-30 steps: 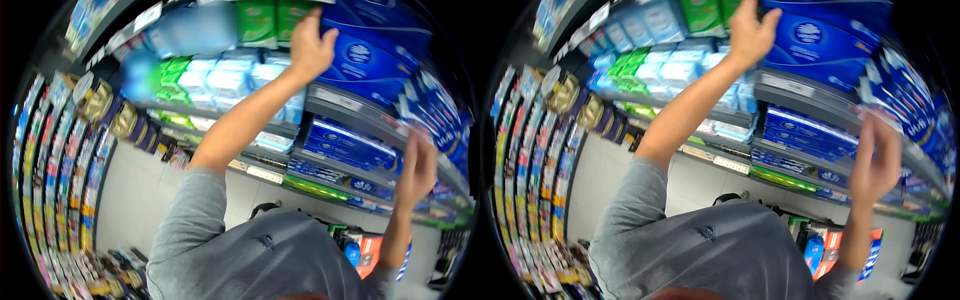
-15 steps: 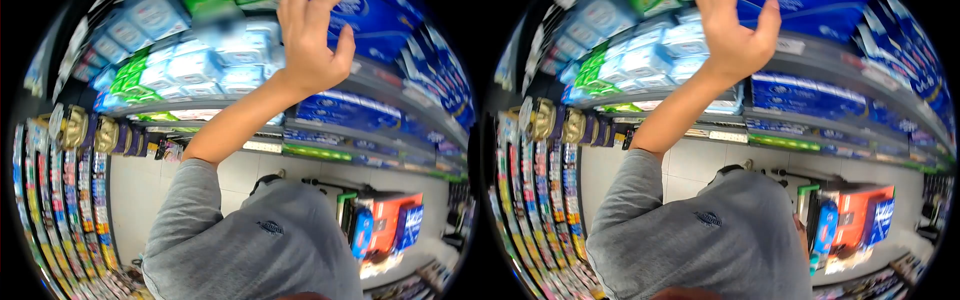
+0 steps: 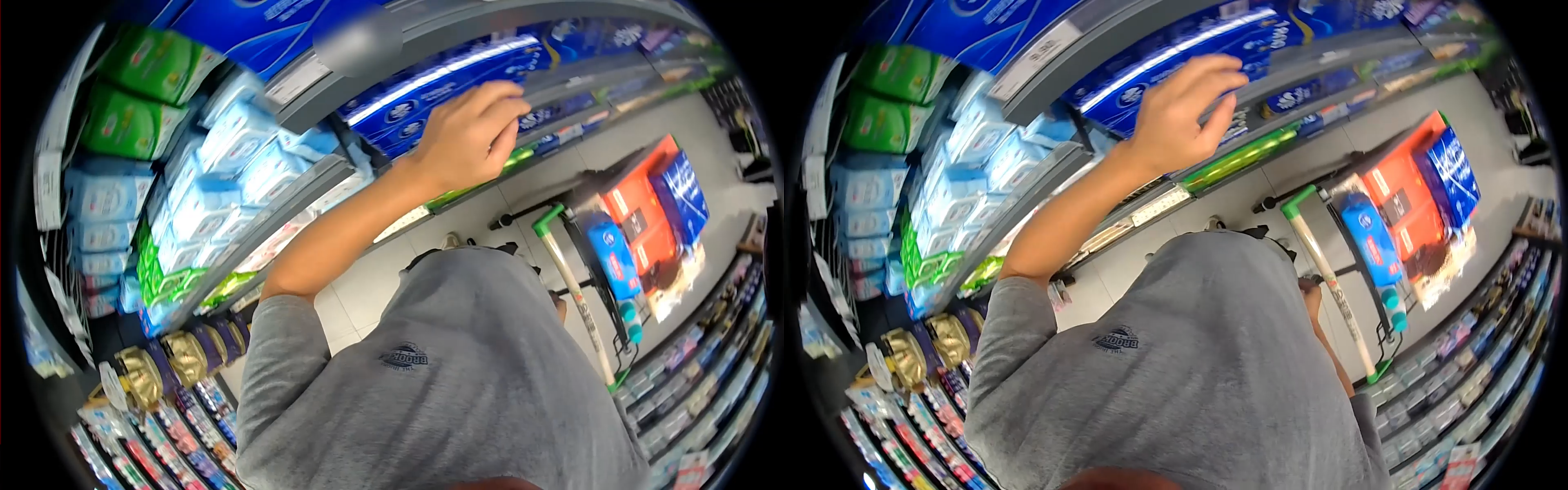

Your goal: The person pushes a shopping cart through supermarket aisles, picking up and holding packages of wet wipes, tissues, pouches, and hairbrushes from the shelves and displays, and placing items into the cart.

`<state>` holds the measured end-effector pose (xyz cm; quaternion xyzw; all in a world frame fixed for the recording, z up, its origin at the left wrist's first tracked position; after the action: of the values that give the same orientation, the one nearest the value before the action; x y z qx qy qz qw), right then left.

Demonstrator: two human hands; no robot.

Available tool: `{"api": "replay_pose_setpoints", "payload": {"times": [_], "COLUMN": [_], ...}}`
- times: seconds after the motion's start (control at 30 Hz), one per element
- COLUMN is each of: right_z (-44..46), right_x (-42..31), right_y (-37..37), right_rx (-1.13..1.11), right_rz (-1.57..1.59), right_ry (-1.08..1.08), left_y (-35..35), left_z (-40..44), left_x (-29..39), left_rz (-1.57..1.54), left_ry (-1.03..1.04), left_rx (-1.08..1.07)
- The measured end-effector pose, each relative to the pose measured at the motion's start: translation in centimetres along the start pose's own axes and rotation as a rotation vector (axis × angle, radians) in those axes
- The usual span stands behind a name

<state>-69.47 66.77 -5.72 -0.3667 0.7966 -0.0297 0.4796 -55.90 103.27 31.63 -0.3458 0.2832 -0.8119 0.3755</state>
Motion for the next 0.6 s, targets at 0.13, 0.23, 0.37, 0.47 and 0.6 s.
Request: {"api": "replay_pose_setpoints", "payload": {"times": [0.13,0.23,0.37,0.47,0.6], "right_z": [0.8,1.9,4.7,4.6,6.6], "right_x": [-1.1,-2.7,3.5,4.6,3.8], "right_y": [0.8,1.8,4.7,5.4,6.1], "right_rx": [-0.172,-0.147,-0.191,-0.204,-0.221], "right_rz": [0.103,0.285,0.161,-0.111,-0.24], "right_ry": [0.026,-0.008,0.019,0.137,0.189], "left_y": [8.3,14.3,19.8,22.3,25.7], "left_z": [-3.3,-6.4,-9.3,-9.7,-10.3], "left_x": [-0.9,-1.2,0.0,1.0,1.8], "left_rz": [-0.134,-0.228,-0.349,-0.37,-0.384], "left_ry": [-0.122,-0.271,-0.364,-0.397,-0.411], "left_rx": [-0.269,-0.546,-0.726,-0.768,-0.674]}}
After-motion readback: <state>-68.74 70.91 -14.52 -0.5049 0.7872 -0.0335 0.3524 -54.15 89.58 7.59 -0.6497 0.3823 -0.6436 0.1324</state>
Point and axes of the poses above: each hand's wrist, its own z-axis towards the middle knuckle, its own y-axis out of the palm, x = y × z, the point moved 6 cm from there along z, towards the middle knuckle, and after that the axes turned 8 degrees about -x, right-handed, at the moved point
